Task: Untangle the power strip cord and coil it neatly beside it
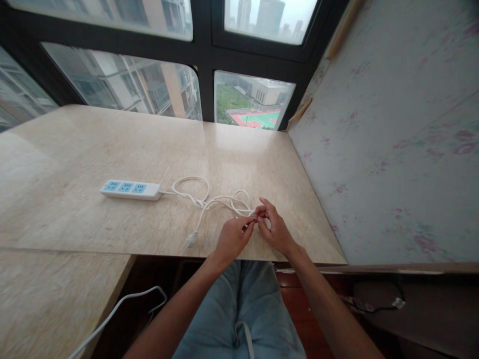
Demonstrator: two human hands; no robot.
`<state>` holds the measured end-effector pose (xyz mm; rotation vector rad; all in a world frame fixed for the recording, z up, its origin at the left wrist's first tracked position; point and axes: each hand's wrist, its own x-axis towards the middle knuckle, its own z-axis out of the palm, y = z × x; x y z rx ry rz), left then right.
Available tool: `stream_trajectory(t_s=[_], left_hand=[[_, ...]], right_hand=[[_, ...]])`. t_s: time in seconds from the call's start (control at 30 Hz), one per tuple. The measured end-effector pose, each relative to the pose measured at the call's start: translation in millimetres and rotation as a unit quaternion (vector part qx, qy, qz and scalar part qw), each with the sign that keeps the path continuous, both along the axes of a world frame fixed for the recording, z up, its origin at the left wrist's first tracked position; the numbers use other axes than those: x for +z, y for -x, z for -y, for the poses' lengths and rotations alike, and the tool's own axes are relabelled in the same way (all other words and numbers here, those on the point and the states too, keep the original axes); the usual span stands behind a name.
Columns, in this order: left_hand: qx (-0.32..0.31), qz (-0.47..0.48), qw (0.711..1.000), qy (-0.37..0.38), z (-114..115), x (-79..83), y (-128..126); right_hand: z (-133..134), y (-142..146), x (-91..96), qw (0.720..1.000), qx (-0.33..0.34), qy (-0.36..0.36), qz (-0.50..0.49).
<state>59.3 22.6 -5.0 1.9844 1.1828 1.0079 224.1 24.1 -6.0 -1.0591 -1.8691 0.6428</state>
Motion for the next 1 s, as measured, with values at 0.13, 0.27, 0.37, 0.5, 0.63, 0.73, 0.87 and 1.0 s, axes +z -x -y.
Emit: stream_trajectory(t_s=[0.13, 0.27, 0.37, 0.5, 0.63, 0.73, 0.87, 1.0], left_hand=[[-0.011, -0.070, 0.997, -0.016, 2, 3.1, 0], [-0.016, -0.134, 0.991, -0.009, 2, 8.1, 0], [-0.010, -0.180, 0.983, -0.013, 1, 9.9, 0], [-0.006, -0.247, 0.969, -0.026, 1, 11.4, -1], [-0.008, -0.279, 0.959, -0.043, 1, 14.6, -2], [-0.012, -0.292, 0.955, -0.050, 2, 16.7, -3], [-0.014, -0.310, 0.949, -0.061, 0, 17.7, -5], [-0.003, -0.318, 0.946, -0.066, -2, 18.3, -5]], right_hand=[[2, 0, 2.3, 0.999, -0.007, -0.020, 0.049], [3, 2, 6.1, 0.996, -0.012, -0.035, 0.083], [4, 3, 7.8, 0.994, -0.015, -0.041, 0.102], [4, 4, 9.2, 0.991, -0.018, -0.039, 0.128], [4, 5, 10.8, 0.992, -0.024, -0.020, 0.125], [5, 5, 11.4, 0.993, -0.023, -0.014, 0.115], [6, 6, 11.2, 0.994, -0.023, -0.008, 0.110], [6, 7, 11.7, 0.995, -0.033, -0.002, 0.098]])
